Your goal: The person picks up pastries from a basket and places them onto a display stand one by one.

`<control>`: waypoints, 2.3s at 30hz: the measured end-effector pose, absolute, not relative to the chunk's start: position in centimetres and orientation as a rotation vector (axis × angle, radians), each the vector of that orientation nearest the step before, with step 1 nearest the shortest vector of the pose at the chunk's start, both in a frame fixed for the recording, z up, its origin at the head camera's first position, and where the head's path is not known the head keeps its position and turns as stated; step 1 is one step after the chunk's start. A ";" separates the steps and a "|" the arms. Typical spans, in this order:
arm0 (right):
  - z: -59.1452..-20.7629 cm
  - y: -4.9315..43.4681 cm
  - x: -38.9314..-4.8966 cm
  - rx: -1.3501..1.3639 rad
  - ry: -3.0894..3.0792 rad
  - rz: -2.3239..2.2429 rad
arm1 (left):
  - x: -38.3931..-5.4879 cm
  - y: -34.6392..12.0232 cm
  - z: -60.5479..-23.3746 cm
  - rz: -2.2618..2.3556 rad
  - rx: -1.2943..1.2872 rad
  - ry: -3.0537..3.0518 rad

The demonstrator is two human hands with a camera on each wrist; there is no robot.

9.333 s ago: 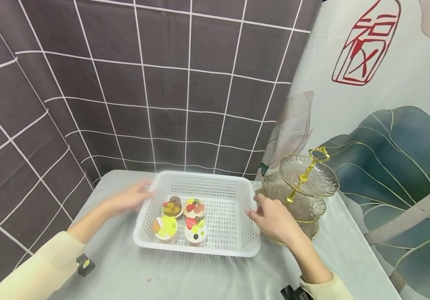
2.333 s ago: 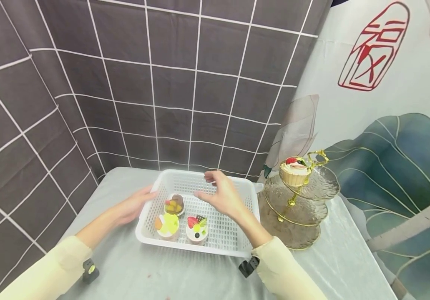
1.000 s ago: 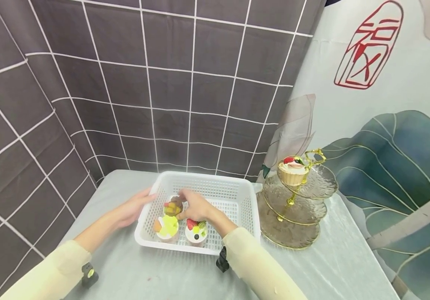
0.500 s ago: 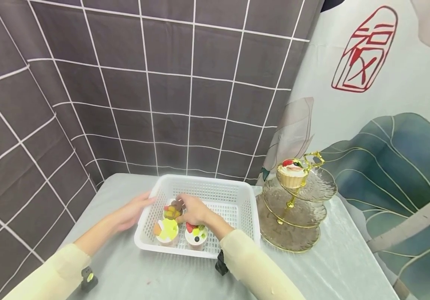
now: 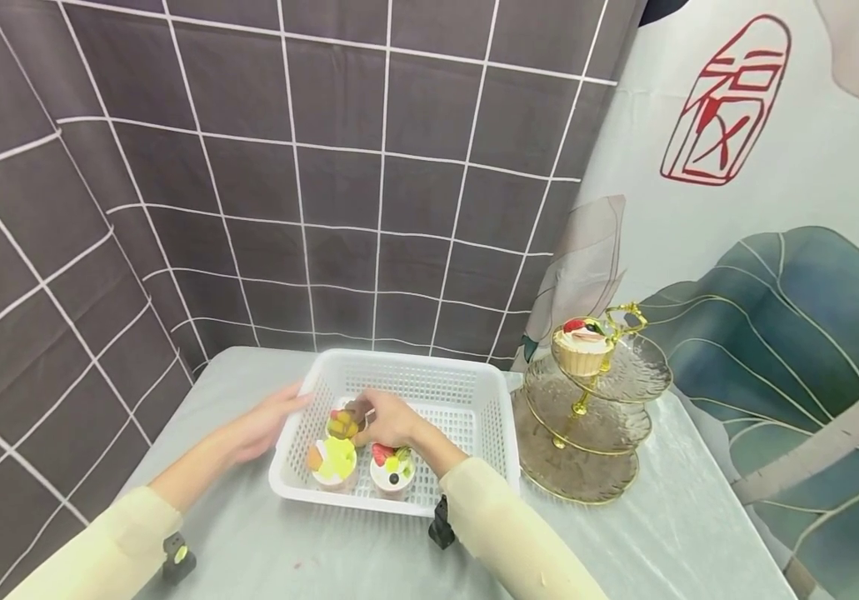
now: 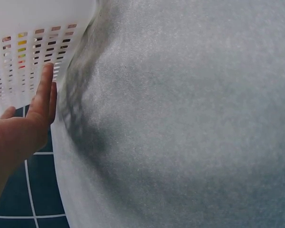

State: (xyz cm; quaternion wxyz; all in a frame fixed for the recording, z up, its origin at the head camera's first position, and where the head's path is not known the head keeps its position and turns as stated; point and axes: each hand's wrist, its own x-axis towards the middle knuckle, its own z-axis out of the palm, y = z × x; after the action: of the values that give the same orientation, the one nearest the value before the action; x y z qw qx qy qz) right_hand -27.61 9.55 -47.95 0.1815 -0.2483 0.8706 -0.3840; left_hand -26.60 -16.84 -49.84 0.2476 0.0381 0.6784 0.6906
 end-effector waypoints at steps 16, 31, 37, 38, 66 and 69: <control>-47.8 9.3 -27.6 -0.640 2.476 -1.036 | -26.9 -17.1 -50.1 1.871 0.072 1.839; -47.8 9.8 -27.7 -0.632 2.586 -0.924 | -26.8 -17.1 -50.0 1.862 0.064 1.845; -47.8 9.9 -27.9 -0.614 2.574 -0.944 | -26.8 -17.2 -50.0 1.860 0.078 1.850; -47.7 9.9 -27.9 -0.613 2.579 -0.936 | -26.8 -17.2 -50.0 1.856 0.080 1.852; -41.1 17.6 -24.4 -0.931 2.702 -1.168 | -26.5 -17.1 -49.5 1.841 0.121 1.856; -40.1 19.8 -23.4 -0.965 2.749 -1.197 | -26.6 -17.1 -49.5 1.839 0.107 1.859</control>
State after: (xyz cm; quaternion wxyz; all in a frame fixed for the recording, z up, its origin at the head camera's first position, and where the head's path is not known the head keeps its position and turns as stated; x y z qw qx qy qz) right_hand -23.45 19.75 -40.10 -0.0041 -0.3065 0.8728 -0.3799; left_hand -26.57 -17.10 -49.50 0.2593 0.0395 0.6859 0.6788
